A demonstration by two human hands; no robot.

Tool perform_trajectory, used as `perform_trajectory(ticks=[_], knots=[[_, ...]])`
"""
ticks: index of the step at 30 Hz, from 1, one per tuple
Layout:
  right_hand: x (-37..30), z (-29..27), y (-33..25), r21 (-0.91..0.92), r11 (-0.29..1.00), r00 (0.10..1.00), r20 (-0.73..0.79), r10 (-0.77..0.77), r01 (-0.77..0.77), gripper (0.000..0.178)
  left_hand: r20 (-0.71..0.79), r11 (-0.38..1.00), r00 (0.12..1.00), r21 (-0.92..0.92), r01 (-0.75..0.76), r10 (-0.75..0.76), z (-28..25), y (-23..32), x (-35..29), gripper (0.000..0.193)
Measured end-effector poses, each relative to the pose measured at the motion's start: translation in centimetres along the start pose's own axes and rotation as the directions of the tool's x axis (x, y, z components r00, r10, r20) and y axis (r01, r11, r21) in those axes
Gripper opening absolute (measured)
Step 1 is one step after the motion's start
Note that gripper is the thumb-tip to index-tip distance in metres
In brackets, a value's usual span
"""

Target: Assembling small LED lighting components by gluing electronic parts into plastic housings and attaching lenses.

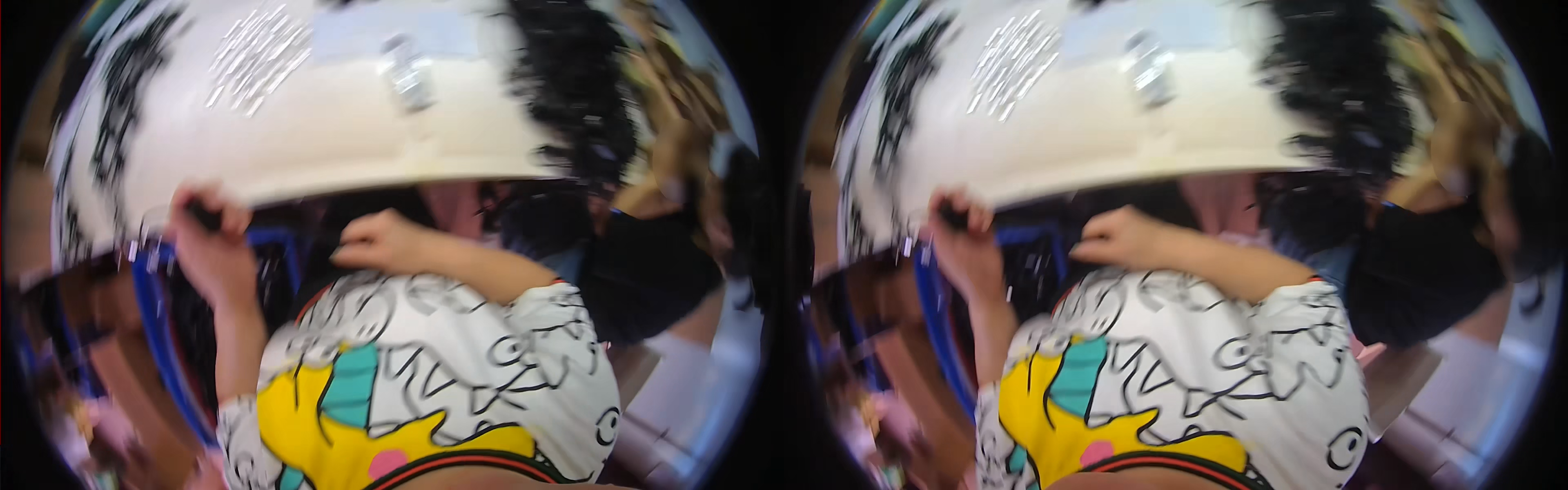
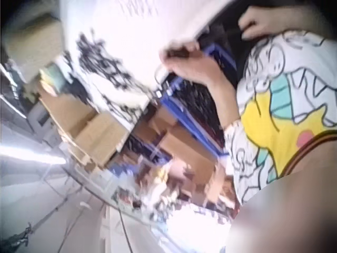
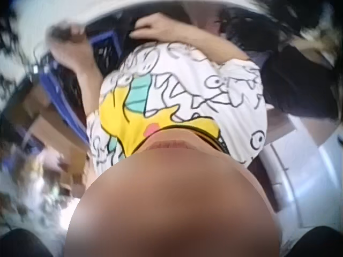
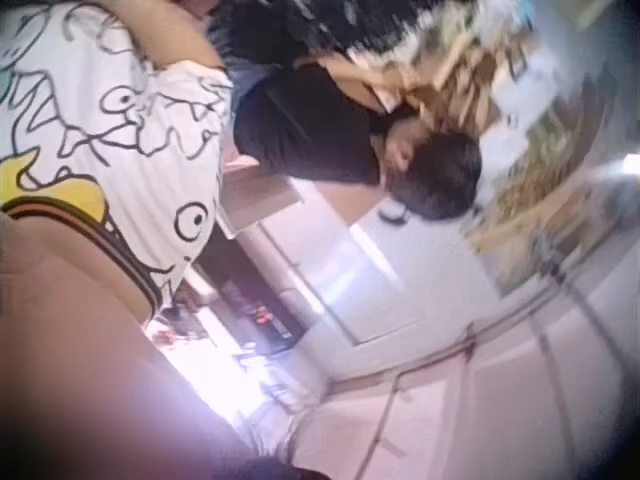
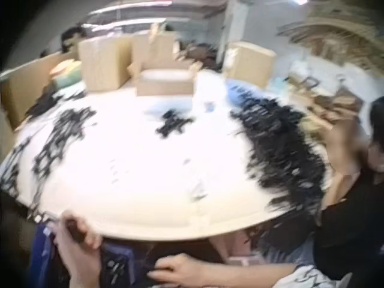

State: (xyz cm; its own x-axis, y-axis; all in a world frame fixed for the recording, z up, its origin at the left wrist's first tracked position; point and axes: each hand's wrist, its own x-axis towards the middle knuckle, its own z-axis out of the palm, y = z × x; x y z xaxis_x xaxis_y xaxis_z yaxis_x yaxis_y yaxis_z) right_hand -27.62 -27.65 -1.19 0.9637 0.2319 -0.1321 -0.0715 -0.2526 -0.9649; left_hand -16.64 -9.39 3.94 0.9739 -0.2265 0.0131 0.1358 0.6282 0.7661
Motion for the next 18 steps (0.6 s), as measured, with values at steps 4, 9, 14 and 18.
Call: perform_trajectory(ticks=[4, 9, 14, 18], knots=[[0.2, 0.1, -0.2, 0.089, 0.992, 0.996, -0.01, -0.086, 0.087, 0.026, 0.196, 0.994, 0.979, -0.109, -0.027, 0.048, 0.2, -1.2, -1.3, 0.054], [0.1, 0.5, 0.2, 0.027, 0.997, 0.997, -0.031, -0.067, 0.068, 0.063, 0.176, 0.977, 0.98, -0.203, -0.06, 0.097, -1.2, -0.6, -1.2, 0.045], [-1.3, -1.3, 5.6, -0.348, 0.926, 0.943, -0.235, -0.236, 0.145, 0.015, 0.169, 0.979, 0.983, -0.201, -0.036, 0.071, 0.3, -2.9, 1.3, 0.039], [-2.4, -0.3, 8.4, -0.277, 0.958, 0.96, -0.241, -0.142, 0.073, 0.009, 0.306, 0.987, 0.942, -0.126, -0.102, 0.136, 0.1, -2.6, 0.7, 0.034]])
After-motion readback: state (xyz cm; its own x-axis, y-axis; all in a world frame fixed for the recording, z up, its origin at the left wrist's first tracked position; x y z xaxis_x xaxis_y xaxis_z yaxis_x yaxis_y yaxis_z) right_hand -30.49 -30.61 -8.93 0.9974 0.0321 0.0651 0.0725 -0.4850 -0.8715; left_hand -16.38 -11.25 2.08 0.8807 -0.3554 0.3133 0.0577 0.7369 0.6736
